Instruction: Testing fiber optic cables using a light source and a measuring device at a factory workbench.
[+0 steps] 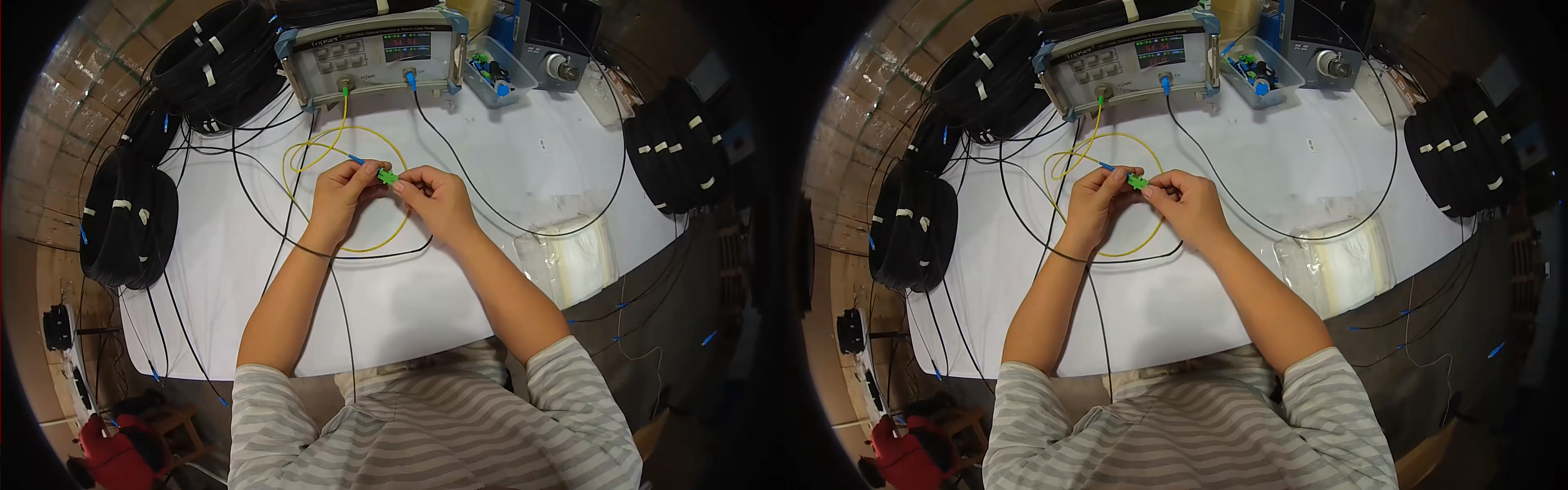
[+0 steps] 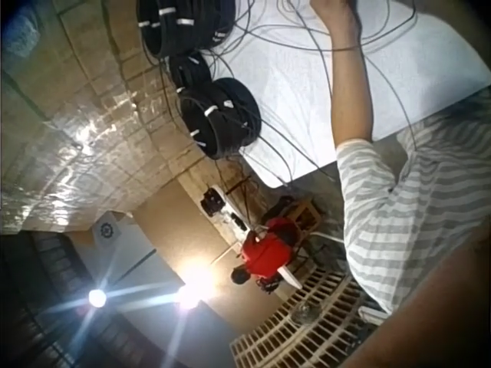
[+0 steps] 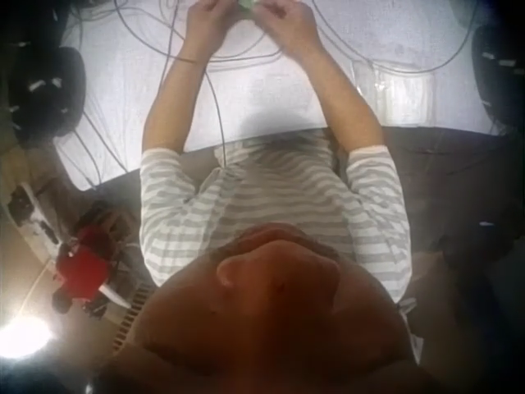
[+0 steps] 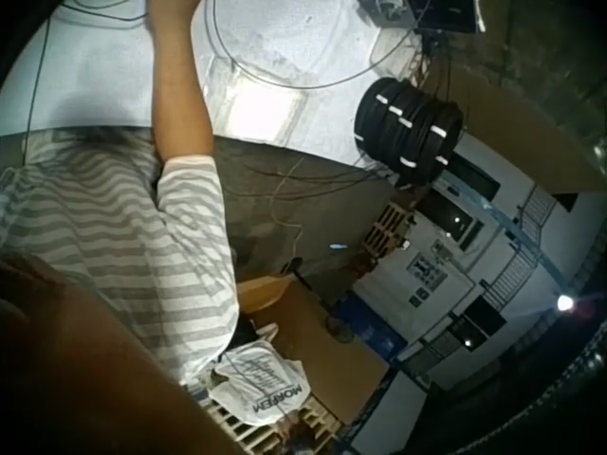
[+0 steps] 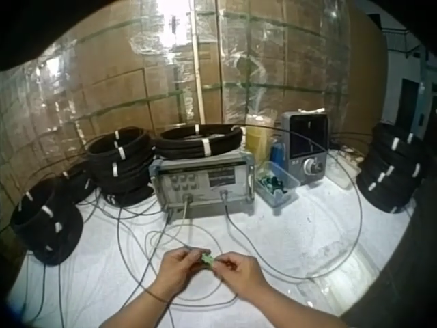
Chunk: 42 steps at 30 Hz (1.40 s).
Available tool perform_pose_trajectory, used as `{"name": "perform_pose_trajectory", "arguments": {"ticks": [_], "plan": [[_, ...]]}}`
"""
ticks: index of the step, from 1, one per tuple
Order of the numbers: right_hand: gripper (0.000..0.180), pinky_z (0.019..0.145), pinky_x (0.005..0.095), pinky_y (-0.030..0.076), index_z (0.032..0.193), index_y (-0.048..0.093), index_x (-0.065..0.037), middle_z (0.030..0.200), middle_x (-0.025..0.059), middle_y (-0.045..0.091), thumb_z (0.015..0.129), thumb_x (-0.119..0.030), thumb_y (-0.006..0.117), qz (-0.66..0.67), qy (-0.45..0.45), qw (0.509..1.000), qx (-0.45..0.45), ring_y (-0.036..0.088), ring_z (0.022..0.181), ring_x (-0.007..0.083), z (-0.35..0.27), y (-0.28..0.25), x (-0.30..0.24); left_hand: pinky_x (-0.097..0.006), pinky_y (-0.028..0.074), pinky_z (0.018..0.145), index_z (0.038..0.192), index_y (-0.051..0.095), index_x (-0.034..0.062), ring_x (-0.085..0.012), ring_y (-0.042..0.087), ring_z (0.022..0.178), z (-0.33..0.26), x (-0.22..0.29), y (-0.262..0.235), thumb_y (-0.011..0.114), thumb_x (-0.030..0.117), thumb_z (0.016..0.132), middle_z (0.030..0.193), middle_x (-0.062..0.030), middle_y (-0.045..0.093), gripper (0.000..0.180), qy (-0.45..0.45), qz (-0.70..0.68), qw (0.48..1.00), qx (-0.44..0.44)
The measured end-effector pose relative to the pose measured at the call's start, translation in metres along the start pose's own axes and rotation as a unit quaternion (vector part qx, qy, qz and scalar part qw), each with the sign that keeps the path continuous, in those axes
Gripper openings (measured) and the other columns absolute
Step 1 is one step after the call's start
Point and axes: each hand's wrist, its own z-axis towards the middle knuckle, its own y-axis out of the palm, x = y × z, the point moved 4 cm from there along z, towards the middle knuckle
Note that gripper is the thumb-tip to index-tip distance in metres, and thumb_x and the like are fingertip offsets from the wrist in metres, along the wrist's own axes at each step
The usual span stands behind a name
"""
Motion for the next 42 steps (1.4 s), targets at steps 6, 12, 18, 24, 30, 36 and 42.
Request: {"name": "perform_pose_trajectory", "arguments": {"ticks": [6, 12, 18, 24, 30, 36, 42], "plan": [[0.017, 0.065, 0.0229, 0.049, 0.101, 0.068, 0.004, 0.082, 0.0039, 0.069, 0.092, -0.011, 0.069, -0.019, -0.013, 1.000, -0.009, 0.060, 0.070, 0.0076, -0.001, 0.000, 0.002, -0.030, 0.059, 0.080, 0.097, 0.067, -0.0047, -0.0178, 0.069, 0.089, -0.005, 0.005, 0.011, 0.063, 0.021, 0.098, 0.103, -0.0130, 0.071, 0.026, -0.013, -0.003, 1.000, 0.003], [0.018, 0.065, 0.0235, 0.049, 0.101, 0.067, 0.004, 0.081, 0.0044, 0.068, 0.092, -0.011, 0.069, 0.002, -0.021, 1.000, -0.015, 0.059, 0.069, 0.0081, -0.002, 0.000, 0.001, -0.030, 0.060, 0.079, 0.107, 0.065, -0.0041, -0.0183, 0.069, 0.091, -0.006, 0.007, 0.009, 0.060, 0.026, 0.099, 0.107, -0.0135, 0.070, 0.031, -0.036, 0.047, 0.998, -0.017], [0.019, 0.060, 0.0223, 0.046, 0.097, 0.068, 0.004, 0.077, 0.0029, 0.066, 0.091, -0.013, 0.071, 0.040, 0.010, 0.999, -0.025, 0.058, 0.066, 0.0069, -0.002, 0.002, -0.001, -0.027, 0.059, 0.070, 0.100, 0.065, -0.0036, -0.0159, 0.069, 0.079, -0.006, 0.005, 0.009, 0.064, 0.024, 0.097, 0.092, -0.0103, 0.070, 0.027, -0.040, 0.007, 0.999, 0.002], [0.017, 0.061, 0.0207, 0.046, 0.098, 0.069, 0.003, 0.079, 0.0010, 0.068, 0.090, -0.012, 0.071, 0.017, 0.011, 0.999, -0.033, 0.056, 0.067, 0.0045, -0.001, 0.005, -0.003, -0.029, 0.059, 0.073, 0.101, 0.064, -0.0038, -0.0168, 0.069, 0.080, -0.004, 0.001, 0.001, 0.063, 0.024, 0.097, 0.093, -0.0108, 0.070, 0.028, -0.042, -0.033, 0.998, -0.016], [0.020, 0.061, 0.0201, 0.046, 0.102, 0.069, 0.004, 0.079, 0.0001, 0.067, 0.089, -0.012, 0.071, -0.002, -0.003, 1.000, -0.030, 0.055, 0.067, 0.0039, -0.001, 0.004, -0.003, -0.032, 0.059, 0.079, 0.108, 0.062, -0.0017, -0.0190, 0.069, 0.088, -0.002, -0.002, -0.001, 0.057, 0.025, 0.101, 0.098, -0.0113, 0.069, 0.028, -0.043, -0.016, 0.998, -0.039], [0.022, 0.060, 0.0201, 0.045, 0.103, 0.070, 0.003, 0.076, -0.0011, 0.065, 0.088, -0.013, 0.073, -0.010, -0.010, 0.999, -0.036, 0.054, 0.066, 0.0035, 0.001, 0.003, 0.002, -0.029, 0.059, 0.075, 0.111, 0.062, -0.0022, -0.0166, 0.069, 0.085, -0.004, 0.001, 0.003, 0.063, 0.020, 0.097, 0.097, -0.0095, 0.069, 0.026, -0.039, -0.038, 0.998, -0.025], [0.020, 0.060, 0.0201, 0.044, 0.101, 0.069, 0.003, 0.076, -0.0013, 0.064, 0.088, -0.012, 0.073, -0.013, -0.013, 0.999, -0.032, 0.052, 0.066, 0.0036, -0.001, 0.004, 0.000, -0.029, 0.059, 0.077, 0.116, 0.060, -0.0024, -0.0162, 0.068, 0.086, -0.004, 0.002, 0.003, 0.064, 0.013, 0.096, 0.099, -0.0092, 0.069, 0.026, -0.030, -0.031, 0.998, -0.036]]}}
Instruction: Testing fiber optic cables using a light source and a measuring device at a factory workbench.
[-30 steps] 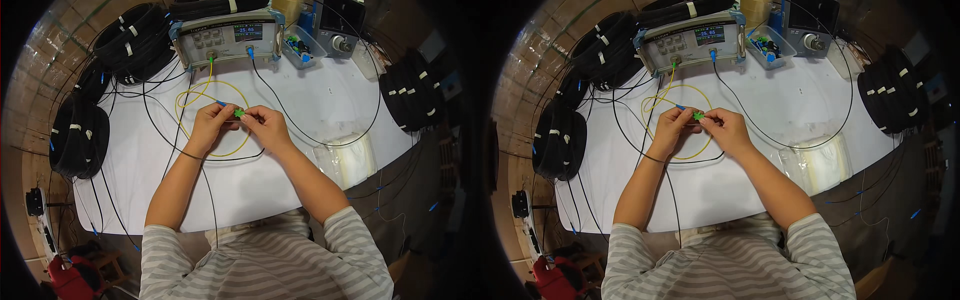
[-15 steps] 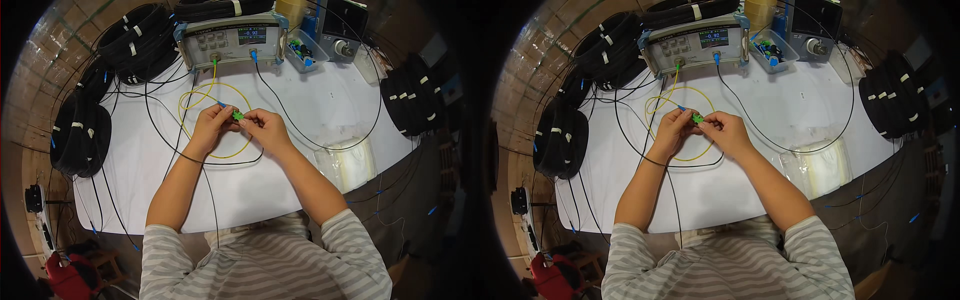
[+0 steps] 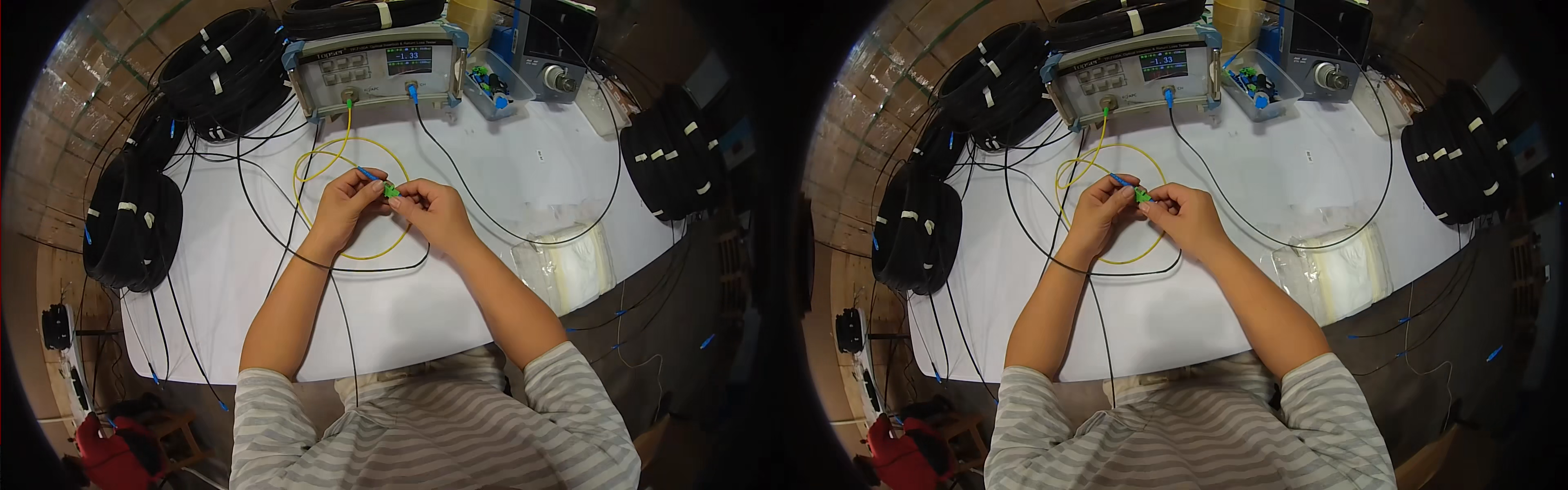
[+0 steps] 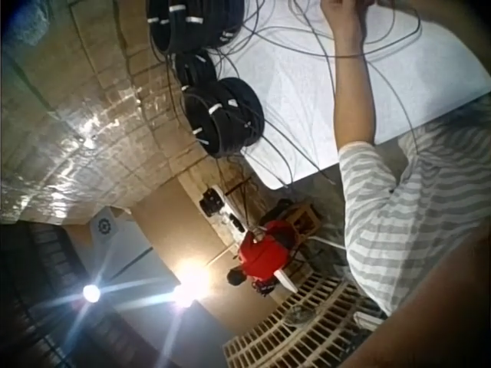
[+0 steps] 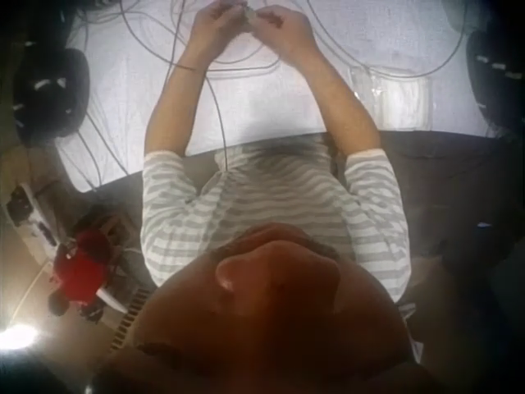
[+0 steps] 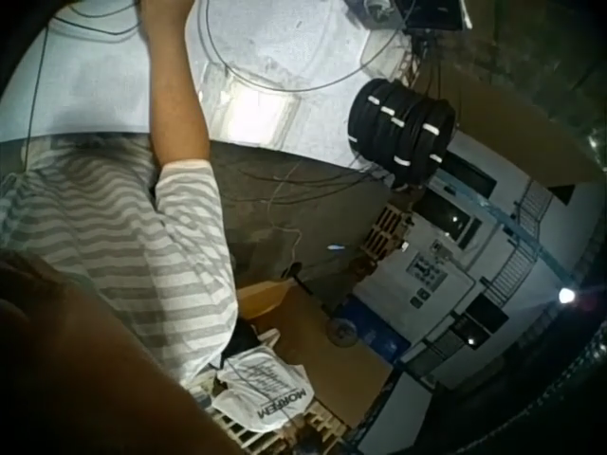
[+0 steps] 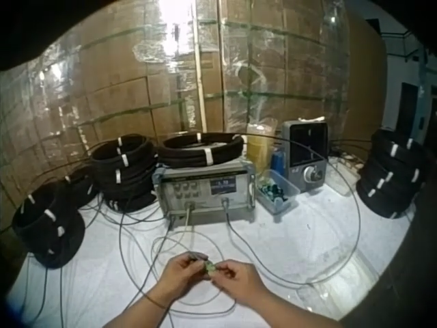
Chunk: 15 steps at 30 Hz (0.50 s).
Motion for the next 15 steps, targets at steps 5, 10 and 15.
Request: {"name": "perform_pose_trajectory", "arguments": {"ticks": [5, 10, 15], "plan": [[0.020, 0.059, 0.0206, 0.044, 0.100, 0.069, 0.003, 0.075, -0.0014, 0.064, 0.088, -0.013, 0.073, -0.010, 0.000, 1.000, 0.010, 0.052, 0.066, 0.0038, 0.0001, -0.0007, 0.0005, -0.029, 0.059, 0.079, 0.116, 0.060, -0.0023, -0.0151, 0.068, 0.088, 0.0001, 0.0002, 0.0013, 0.065, 0.011, 0.095, 0.100, -0.0088, 0.068, 0.025, 0.001, 0.009, 1.000, -0.007], [0.019, 0.066, 0.0219, 0.048, 0.102, 0.070, 0.002, 0.084, 0.0019, 0.070, 0.089, -0.013, 0.072, -0.046, 0.003, 0.999, 0.008, 0.059, 0.073, 0.0053, -0.0003, -0.0024, 0.0000, -0.030, 0.059, 0.082, 0.114, 0.060, -0.0018, -0.0148, 0.067, 0.091, -0.0018, 0.0004, 0.0047, 0.065, 0.008, 0.094, 0.100, -0.0078, 0.068, 0.022, 0.025, 0.042, 0.999, 0.005], [0.018, 0.067, 0.0221, 0.048, 0.101, 0.070, 0.002, 0.084, 0.0021, 0.070, 0.090, -0.012, 0.072, -0.055, -0.006, 0.998, 0.012, 0.059, 0.073, 0.0055, 0.0000, -0.0036, 0.0003, -0.028, 0.056, 0.084, 0.112, 0.062, -0.0012, -0.0125, 0.065, 0.091, -0.0049, 0.0016, 0.0066, 0.066, 0.007, 0.094, 0.099, -0.0056, 0.068, 0.020, 0.069, 0.087, 0.994, 0.022]]}}
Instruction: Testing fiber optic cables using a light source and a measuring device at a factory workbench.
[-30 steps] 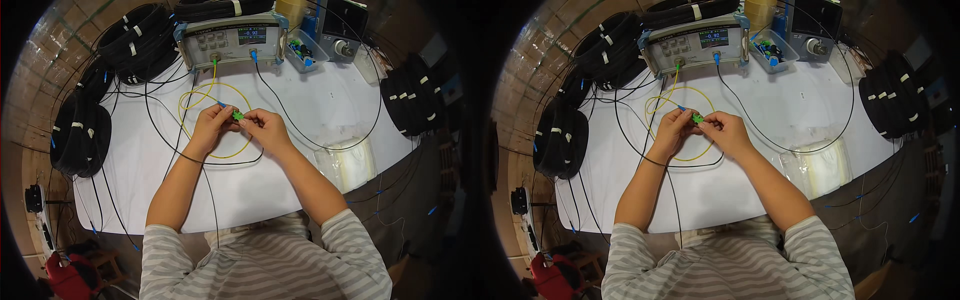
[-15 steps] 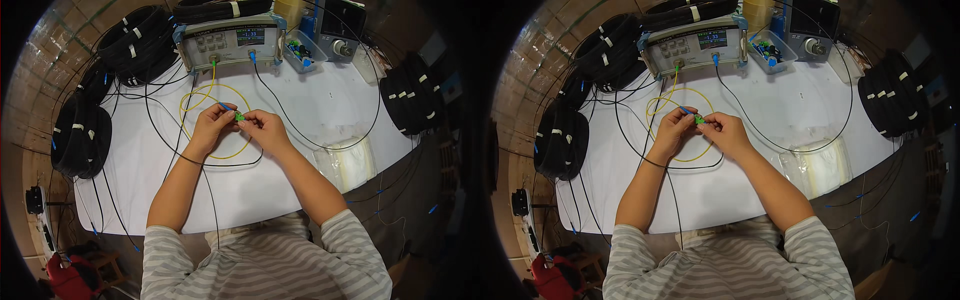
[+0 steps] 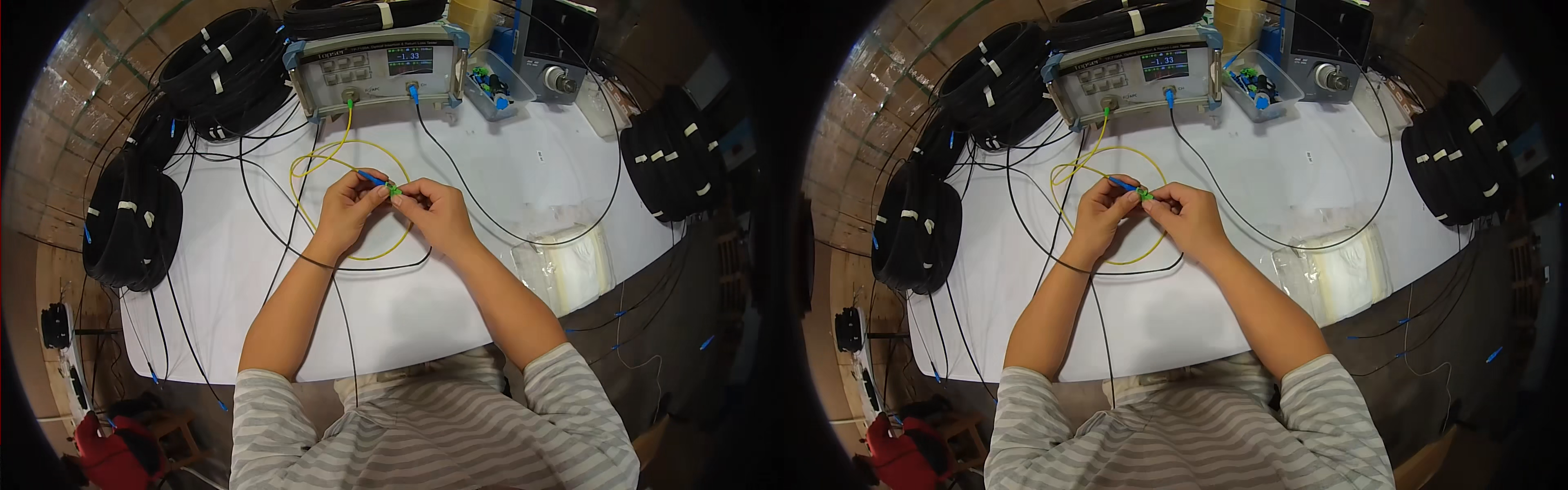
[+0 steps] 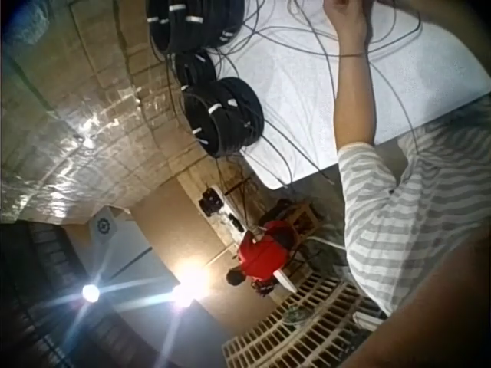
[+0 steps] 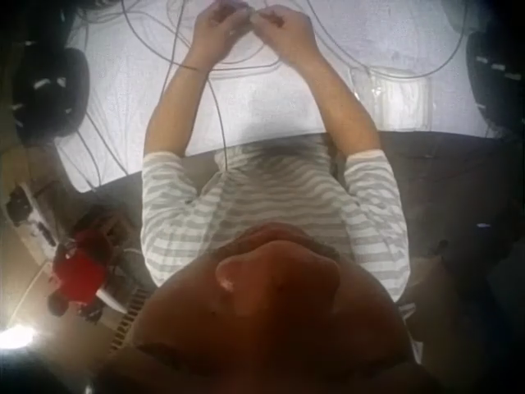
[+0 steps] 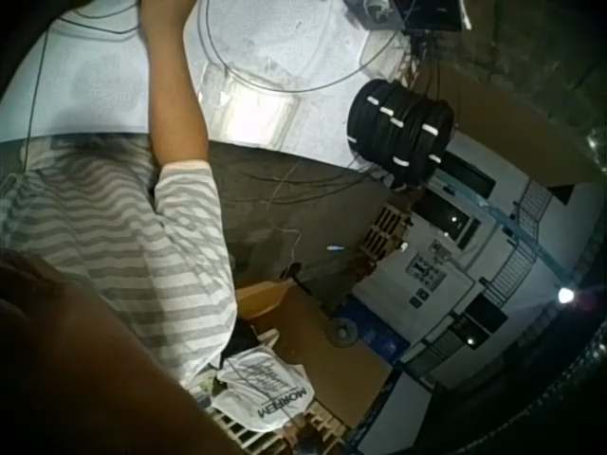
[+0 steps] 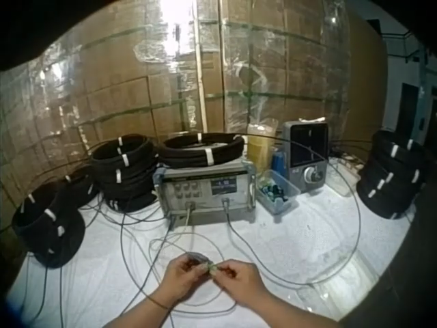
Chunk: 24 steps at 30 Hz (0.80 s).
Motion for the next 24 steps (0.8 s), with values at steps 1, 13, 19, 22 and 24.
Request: {"name": "perform_pose_trajectory", "arguments": {"ticks": [1, 13, 19, 22, 24], "plan": [[0.018, 0.067, 0.0221, 0.048, 0.101, 0.070, 0.002, 0.084, 0.0021, 0.070, 0.090, -0.012, 0.072, 0.000, 0.000, 1.000, 0.000, 0.059, 0.073, 0.0055, 0.000, 0.000, -0.001, -0.028, 0.056, 0.084, 0.112, 0.062, -0.0012, -0.0125, 0.065, 0.091, 0.000, 0.000, 0.000, 0.066, 0.007, 0.094, 0.099, -0.0056, 0.068, 0.020, 0.000, 0.000, 1.000, 0.000], [0.020, 0.066, 0.0222, 0.049, 0.102, 0.071, 0.004, 0.086, 0.0055, 0.073, 0.090, -0.013, 0.071, 0.053, -0.014, 0.998, -0.028, 0.061, 0.073, 0.0074, -0.005, 0.003, -0.016, -0.027, 0.057, 0.068, 0.098, 0.064, 0.0005, -0.0118, 0.065, 0.070, 0.005, -0.005, -0.011, 0.062, 0.028, 0.099, 0.082, -0.0059, 0.067, 0.027, -0.068, -0.059, 0.996, 0.015], [0.023, 0.065, 0.0221, 0.048, 0.104, 0.071, 0.003, 0.087, 0.0048, 0.073, 0.090, -0.015, 0.071, 0.068, 0.000, 0.997, -0.043, 0.062, 0.073, 0.0071, -0.005, 0.004, -0.009, -0.028, 0.058, 0.064, 0.092, 0.061, 0.0034, -0.0132, 0.066, 0.066, 0.007, -0.006, -0.013, 0.061, 0.032, 0.099, 0.078, -0.0061, 0.067, 0.029, -0.088, -0.079, 0.993, 0.004], [0.023, 0.066, 0.0222, 0.049, 0.104, 0.071, 0.003, 0.087, 0.0051, 0.073, 0.090, -0.015, 0.071, 0.073, -0.002, 0.996, -0.044, 0.062, 0.073, 0.0072, -0.006, 0.005, -0.010, -0.028, 0.058, 0.063, 0.093, 0.061, 0.0032, -0.0138, 0.066, 0.066, 0.008, -0.006, -0.014, 0.060, 0.033, 0.099, 0.079, -0.0066, 0.067, 0.031, -0.096, -0.085, 0.992, -0.005], [0.022, 0.066, 0.0222, 0.049, 0.104, 0.071, 0.003, 0.087, 0.0054, 0.074, 0.090, -0.015, 0.071, 0.078, -0.005, 0.996, -0.042, 0.062, 0.073, 0.0072, -0.005, 0.006, -0.010, -0.028, 0.057, 0.064, 0.093, 0.061, 0.0031, -0.0139, 0.066, 0.067, 0.008, -0.006, -0.015, 0.060, 0.033, 0.099, 0.081, -0.0066, 0.068, 0.030, -0.094, -0.088, 0.992, -0.013]]}}
